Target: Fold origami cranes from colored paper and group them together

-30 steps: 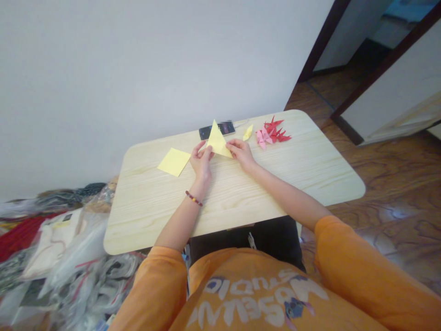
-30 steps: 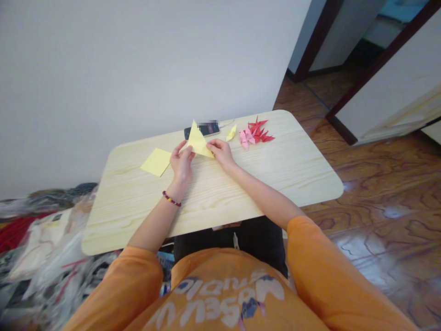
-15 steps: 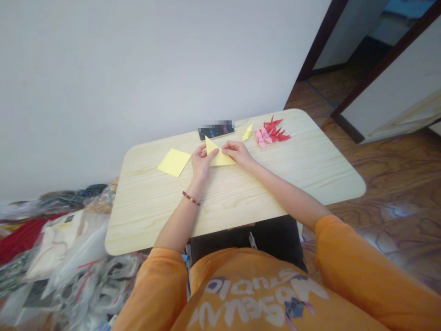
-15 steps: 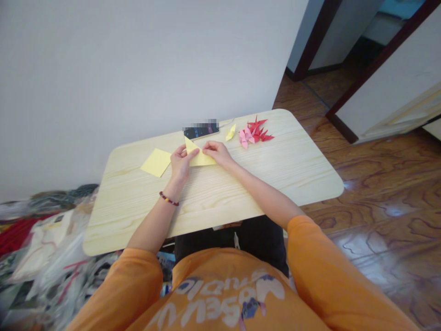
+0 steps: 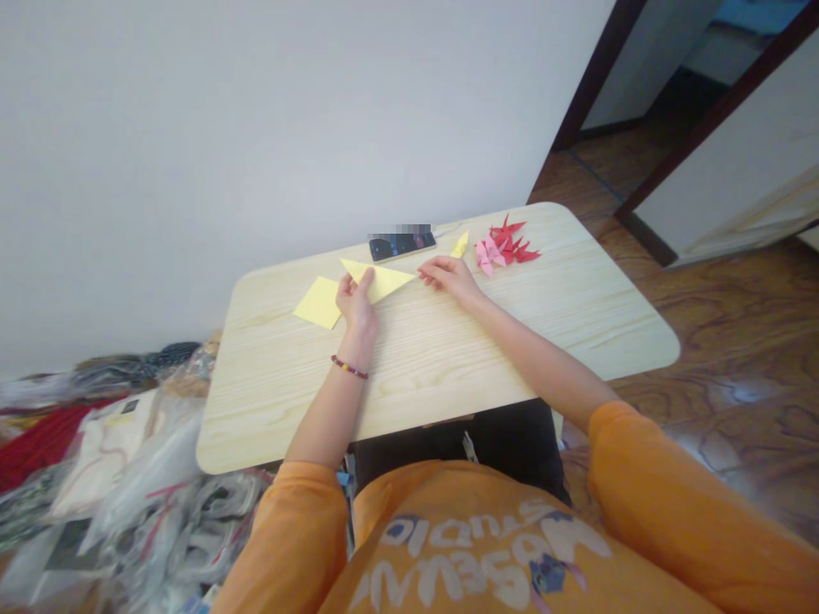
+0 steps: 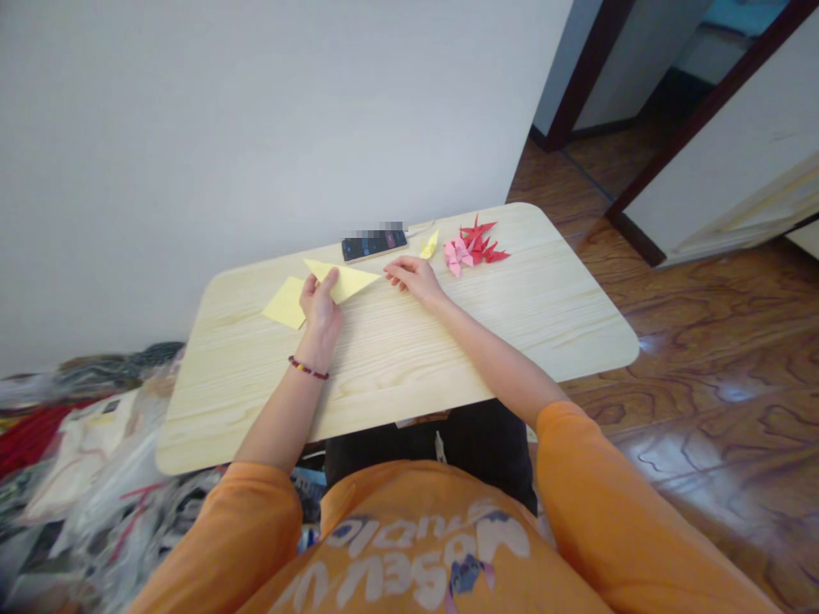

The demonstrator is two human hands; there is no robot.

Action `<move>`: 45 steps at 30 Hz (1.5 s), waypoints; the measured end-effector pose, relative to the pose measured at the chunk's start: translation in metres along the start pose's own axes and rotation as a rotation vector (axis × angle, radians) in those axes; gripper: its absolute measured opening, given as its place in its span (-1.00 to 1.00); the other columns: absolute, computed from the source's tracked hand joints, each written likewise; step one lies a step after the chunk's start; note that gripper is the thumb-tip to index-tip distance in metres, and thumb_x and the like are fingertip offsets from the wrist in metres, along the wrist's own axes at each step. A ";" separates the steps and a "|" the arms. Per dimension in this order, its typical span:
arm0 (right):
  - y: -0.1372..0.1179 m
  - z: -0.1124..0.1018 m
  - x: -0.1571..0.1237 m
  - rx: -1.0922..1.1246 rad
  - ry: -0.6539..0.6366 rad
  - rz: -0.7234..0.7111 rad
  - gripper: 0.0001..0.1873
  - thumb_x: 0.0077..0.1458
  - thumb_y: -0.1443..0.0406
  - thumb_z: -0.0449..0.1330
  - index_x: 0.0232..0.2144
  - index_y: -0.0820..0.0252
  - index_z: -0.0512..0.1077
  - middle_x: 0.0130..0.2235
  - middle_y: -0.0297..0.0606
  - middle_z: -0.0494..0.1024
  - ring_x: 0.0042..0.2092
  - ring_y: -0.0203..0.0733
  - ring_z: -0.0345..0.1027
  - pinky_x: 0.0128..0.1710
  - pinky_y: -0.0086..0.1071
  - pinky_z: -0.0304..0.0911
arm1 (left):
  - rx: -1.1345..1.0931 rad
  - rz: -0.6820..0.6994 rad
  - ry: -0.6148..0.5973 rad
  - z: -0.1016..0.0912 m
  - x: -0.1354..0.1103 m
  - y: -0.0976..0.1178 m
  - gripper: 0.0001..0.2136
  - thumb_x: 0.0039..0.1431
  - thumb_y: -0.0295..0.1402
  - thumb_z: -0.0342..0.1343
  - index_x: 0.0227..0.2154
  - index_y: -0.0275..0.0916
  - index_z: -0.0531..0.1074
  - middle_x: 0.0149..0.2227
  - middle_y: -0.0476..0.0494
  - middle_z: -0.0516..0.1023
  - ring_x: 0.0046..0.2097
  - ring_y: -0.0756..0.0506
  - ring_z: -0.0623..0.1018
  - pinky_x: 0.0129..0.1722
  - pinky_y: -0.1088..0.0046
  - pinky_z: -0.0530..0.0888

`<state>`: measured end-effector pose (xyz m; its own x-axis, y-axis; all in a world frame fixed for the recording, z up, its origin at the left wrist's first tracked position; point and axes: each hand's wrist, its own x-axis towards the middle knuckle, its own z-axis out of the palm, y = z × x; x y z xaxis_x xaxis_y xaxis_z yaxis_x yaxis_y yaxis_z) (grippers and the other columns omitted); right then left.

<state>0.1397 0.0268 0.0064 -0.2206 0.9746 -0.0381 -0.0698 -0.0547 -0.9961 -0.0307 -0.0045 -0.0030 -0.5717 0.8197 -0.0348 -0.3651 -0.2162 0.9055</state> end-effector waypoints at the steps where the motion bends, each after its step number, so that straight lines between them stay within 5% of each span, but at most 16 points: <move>1: 0.001 0.002 0.000 0.010 -0.025 -0.017 -0.79 -0.15 0.20 0.29 -0.47 0.23 0.45 -0.46 -0.32 0.52 -0.49 -0.40 0.29 -0.56 -0.54 0.12 | -0.016 -0.016 -0.037 0.003 -0.003 -0.001 -0.68 -0.27 -0.32 0.37 -0.42 -0.24 0.40 -0.39 -0.01 0.55 -0.33 0.00 0.55 -0.20 0.46 0.47; 9: 0.008 0.001 0.004 -0.137 -0.007 -0.179 -0.84 -0.10 0.23 0.23 -0.48 0.22 0.42 -0.48 -0.33 0.46 -0.43 -0.31 0.27 -0.43 -0.43 0.16 | 0.245 0.002 -0.258 0.005 -0.009 0.015 -0.49 -0.25 -0.42 0.34 -0.12 -0.20 0.45 -0.30 -0.12 0.60 -0.28 -0.06 0.58 -0.20 0.41 0.48; 14: -0.001 -0.003 -0.001 -0.409 -0.033 -0.374 -0.90 0.00 0.28 0.15 -0.46 0.21 0.41 -0.38 -0.28 0.43 -0.31 -0.24 0.27 -0.33 -0.40 0.15 | 0.582 0.048 -0.396 -0.004 -0.003 0.024 -0.78 -0.25 -0.39 0.35 -0.42 -0.29 0.58 -0.39 -0.20 0.61 -0.29 -0.14 0.56 -0.18 0.37 0.45; 20: -0.006 0.000 -0.007 -0.484 -0.085 -0.457 -0.91 0.04 0.32 0.11 -0.46 0.22 0.38 -0.37 -0.26 0.39 -0.29 -0.24 0.27 -0.31 -0.39 0.14 | 0.651 0.068 -0.413 -0.006 -0.001 0.020 -0.85 -0.23 -0.33 0.33 -0.53 -0.28 0.58 -0.50 -0.15 0.58 -0.44 -0.09 0.51 -0.37 0.42 0.42; 31: -0.003 -0.013 0.005 -0.425 0.082 -0.275 -0.93 -0.02 0.32 0.15 -0.50 0.20 0.36 -0.51 -0.37 0.38 -0.45 -0.30 0.19 -0.36 -0.39 0.13 | 0.709 0.038 -0.386 -0.025 0.023 0.028 -0.87 -0.26 -0.38 0.30 -0.55 -0.29 0.57 -0.59 -0.14 0.54 -0.54 -0.02 0.46 -0.50 0.51 0.37; 36: 0.004 -0.015 0.013 -0.238 0.135 -0.157 -0.91 -0.05 0.29 0.18 -0.50 0.19 0.35 -0.54 -0.40 0.37 -0.56 -0.37 0.16 -0.51 -0.43 0.11 | 0.664 0.090 -0.234 -0.027 0.027 0.028 -0.86 -0.21 -0.37 0.30 -0.52 -0.32 0.54 -0.54 -0.13 0.55 -0.47 -0.01 0.51 -0.40 0.50 0.44; 40: 0.007 -0.010 0.013 -0.012 0.100 -0.057 -0.80 -0.13 0.24 0.30 -0.51 0.20 0.35 -0.54 -0.38 0.42 -0.55 -0.37 0.24 -0.54 -0.44 0.22 | 0.360 -0.103 -0.278 -0.012 0.014 0.019 -0.67 -0.13 -0.23 0.31 -0.30 -0.33 0.49 -0.40 -0.19 0.59 -0.37 -0.04 0.57 -0.25 0.38 0.51; 45: -0.001 -0.006 0.000 0.089 -0.059 0.047 -0.76 -0.19 0.25 0.34 -0.44 0.22 0.40 -0.47 -0.29 0.52 -0.46 -0.28 0.41 -0.42 -0.37 0.37 | 0.159 -0.211 -0.258 -0.003 0.005 0.009 -0.59 -0.22 -0.43 0.37 -0.24 -0.33 0.43 -0.39 -0.16 0.60 -0.33 -0.06 0.59 -0.16 0.35 0.51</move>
<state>0.1455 0.0285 0.0068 -0.2821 0.9563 -0.0774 -0.1432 -0.1218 -0.9822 -0.0387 -0.0037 0.0038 -0.2843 0.9487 -0.1381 -0.3245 0.0403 0.9450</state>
